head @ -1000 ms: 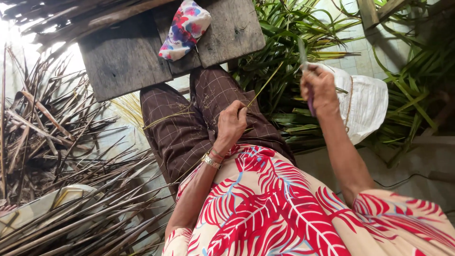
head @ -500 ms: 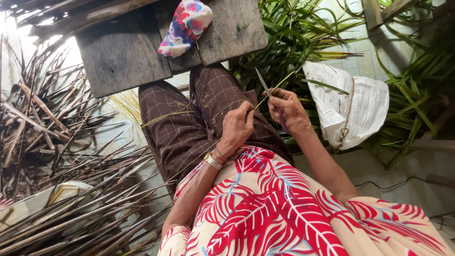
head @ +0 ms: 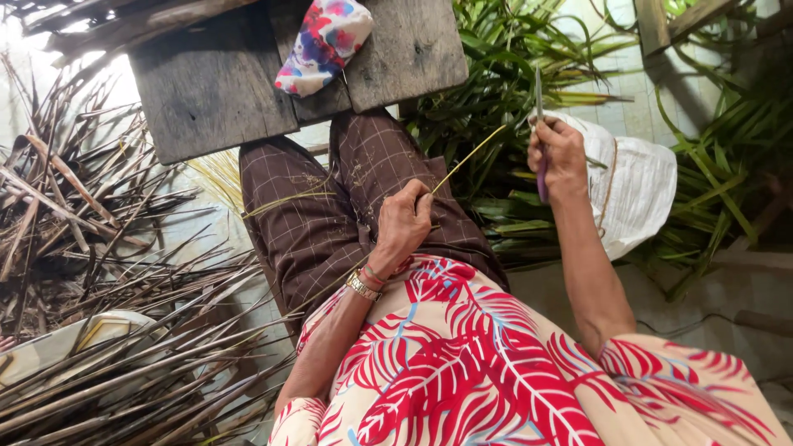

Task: Stripping the leafy part from palm midribs using a small knife

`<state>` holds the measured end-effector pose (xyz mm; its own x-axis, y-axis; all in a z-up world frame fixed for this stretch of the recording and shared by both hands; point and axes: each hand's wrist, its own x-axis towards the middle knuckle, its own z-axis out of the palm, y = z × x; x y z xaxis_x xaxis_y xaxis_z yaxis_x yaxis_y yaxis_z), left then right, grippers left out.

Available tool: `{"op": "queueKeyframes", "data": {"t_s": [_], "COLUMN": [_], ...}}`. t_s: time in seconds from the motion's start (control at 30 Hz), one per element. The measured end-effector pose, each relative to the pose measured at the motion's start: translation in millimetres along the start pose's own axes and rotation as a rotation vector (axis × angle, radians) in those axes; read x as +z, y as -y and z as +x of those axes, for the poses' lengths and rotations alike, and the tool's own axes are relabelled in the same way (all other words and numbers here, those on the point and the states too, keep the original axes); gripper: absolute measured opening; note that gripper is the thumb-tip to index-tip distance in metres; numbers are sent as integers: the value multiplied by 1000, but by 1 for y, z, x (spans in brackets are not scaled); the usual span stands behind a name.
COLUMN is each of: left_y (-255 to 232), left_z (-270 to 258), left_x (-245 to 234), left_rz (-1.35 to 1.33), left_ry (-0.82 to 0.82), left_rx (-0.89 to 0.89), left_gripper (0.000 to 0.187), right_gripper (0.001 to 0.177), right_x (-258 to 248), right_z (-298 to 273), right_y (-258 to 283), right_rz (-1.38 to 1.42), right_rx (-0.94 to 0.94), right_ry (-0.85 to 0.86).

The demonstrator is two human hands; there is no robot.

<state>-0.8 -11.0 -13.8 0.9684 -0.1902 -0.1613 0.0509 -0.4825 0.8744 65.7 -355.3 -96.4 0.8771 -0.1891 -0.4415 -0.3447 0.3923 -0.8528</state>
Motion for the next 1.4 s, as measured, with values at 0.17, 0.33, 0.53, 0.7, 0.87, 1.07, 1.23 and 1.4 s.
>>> {"op": "queueKeyframes", "data": {"t_s": [0.17, 0.33, 0.53, 0.7, 0.87, 1.07, 1.23, 1.4], "left_y": [2, -10, 5, -2, -3, -7, 6, -9], "left_z": [16, 15, 10, 0, -1, -4, -1, 11], "left_x": [12, 13, 12, -1, 4, -3, 4, 12], "left_rz": [-32, -76, -207, -234, -244, -230, -180, -34], "left_ry": [6, 35, 119, 170, 167, 147, 64, -7], "left_rx": [-69, -98, -84, -56, -77, -115, -89, -2], "left_gripper": [9, 8, 13, 13, 14, 14, 11, 9], "right_gripper": [20, 36, 23, 22, 23, 18, 13, 21], "right_x": [61, 105, 90, 60, 39, 1, 15, 101], "right_z": [-61, -93, -67, -42, -14, 30, -12, -93], "right_y": [-12, -58, -47, -28, -32, -38, -2, -31], "right_rz": [-182, -7, 173, 210, 212, 175, 77, -28], "right_rx": [-45, 84, 58, 18, -6, -26, -63, -42], "right_ry": [138, 288, 323, 275, 245, 93, 37, 316]}}
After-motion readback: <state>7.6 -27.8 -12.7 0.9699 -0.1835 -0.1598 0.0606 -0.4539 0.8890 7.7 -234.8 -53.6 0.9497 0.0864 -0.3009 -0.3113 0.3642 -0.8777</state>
